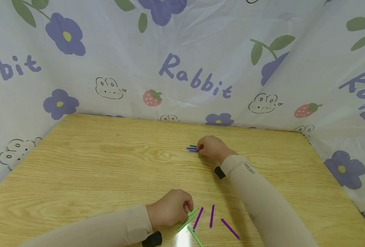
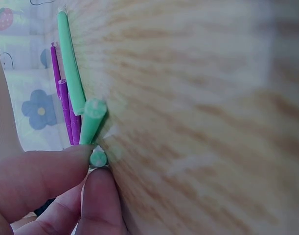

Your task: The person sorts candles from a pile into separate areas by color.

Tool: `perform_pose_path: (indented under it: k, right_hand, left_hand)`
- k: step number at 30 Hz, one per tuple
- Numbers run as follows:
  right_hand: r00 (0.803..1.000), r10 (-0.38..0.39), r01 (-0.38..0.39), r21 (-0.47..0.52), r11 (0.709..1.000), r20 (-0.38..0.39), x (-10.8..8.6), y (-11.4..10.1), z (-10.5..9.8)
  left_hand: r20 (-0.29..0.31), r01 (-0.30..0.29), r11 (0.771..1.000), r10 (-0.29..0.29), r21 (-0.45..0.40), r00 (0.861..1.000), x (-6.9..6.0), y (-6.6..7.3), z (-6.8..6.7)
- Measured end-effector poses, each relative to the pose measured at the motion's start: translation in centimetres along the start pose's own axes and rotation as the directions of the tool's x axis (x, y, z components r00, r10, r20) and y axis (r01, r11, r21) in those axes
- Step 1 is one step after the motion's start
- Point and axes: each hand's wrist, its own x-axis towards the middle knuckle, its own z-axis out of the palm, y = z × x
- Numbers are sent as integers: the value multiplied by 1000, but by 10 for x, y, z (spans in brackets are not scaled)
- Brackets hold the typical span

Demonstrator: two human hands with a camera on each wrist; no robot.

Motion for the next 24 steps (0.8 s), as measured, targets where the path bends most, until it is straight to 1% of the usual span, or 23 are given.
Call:
perform_pose_path:
  k: [5, 11, 14, 18, 24]
  right_hand:
    - [1000, 10, -10, -14, 1000, 7, 2, 0, 1]
    - [1000, 14, -14, -6, 1000, 12, 4, -2, 1]
    - [1000, 19, -19, -1, 1000, 19, 4, -2, 0]
    - [1000, 9, -8, -13, 1000, 22, 5, -2, -1]
    - [1000, 0, 1, -27, 1000, 26, 4, -1, -2]
  left_hand:
    - [15, 13, 1000, -13, -9, 1000, 1, 0, 0]
    - [26, 15, 1000, -15, 11, 1000, 1, 1, -2]
    - [25, 10, 1000, -10, 22, 1000, 1, 1, -2]
    - [20, 7, 999, -8, 33, 1000, 2, 1, -2]
    - [18, 6, 1000, -7, 22, 1000, 1, 0, -2]
